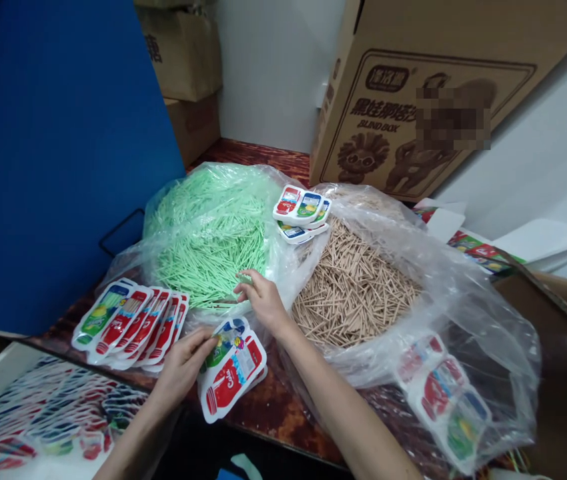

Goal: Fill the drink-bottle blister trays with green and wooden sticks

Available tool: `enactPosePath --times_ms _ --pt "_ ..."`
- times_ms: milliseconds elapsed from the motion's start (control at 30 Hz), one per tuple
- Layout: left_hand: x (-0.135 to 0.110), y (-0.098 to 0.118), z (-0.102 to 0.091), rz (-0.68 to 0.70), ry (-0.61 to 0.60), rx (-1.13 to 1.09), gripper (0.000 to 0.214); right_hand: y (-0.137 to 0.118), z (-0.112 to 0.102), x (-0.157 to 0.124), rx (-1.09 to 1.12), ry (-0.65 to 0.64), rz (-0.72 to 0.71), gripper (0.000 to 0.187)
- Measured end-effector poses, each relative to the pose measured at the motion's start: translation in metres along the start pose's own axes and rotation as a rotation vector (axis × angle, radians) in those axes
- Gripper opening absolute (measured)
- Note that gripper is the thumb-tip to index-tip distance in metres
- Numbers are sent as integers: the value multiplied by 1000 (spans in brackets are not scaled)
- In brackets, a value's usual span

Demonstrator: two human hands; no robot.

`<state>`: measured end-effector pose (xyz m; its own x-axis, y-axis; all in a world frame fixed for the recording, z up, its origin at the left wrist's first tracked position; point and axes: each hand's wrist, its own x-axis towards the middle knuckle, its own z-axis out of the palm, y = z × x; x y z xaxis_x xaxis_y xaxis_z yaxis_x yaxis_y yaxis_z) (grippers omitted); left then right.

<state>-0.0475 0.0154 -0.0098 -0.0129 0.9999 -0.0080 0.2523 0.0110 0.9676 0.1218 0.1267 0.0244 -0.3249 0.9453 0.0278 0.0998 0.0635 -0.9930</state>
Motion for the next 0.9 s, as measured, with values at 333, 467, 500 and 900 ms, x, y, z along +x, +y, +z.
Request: enactPosePath --times_ms 333,467,500,900 --pt "2 -6 7 24 -21 48 22 8 0 22 16 -1 -36 15" --pt "2 -5 9 9 -30 45 23 4 -1 21 119 20 -43 19" --pt "2 -4 9 11 -27 43 23 1 -2 17 153 18 -52 19" --pt "7 2 18 23 -32 -8 20 -32 -11 -36 -15 -24 -205 19"
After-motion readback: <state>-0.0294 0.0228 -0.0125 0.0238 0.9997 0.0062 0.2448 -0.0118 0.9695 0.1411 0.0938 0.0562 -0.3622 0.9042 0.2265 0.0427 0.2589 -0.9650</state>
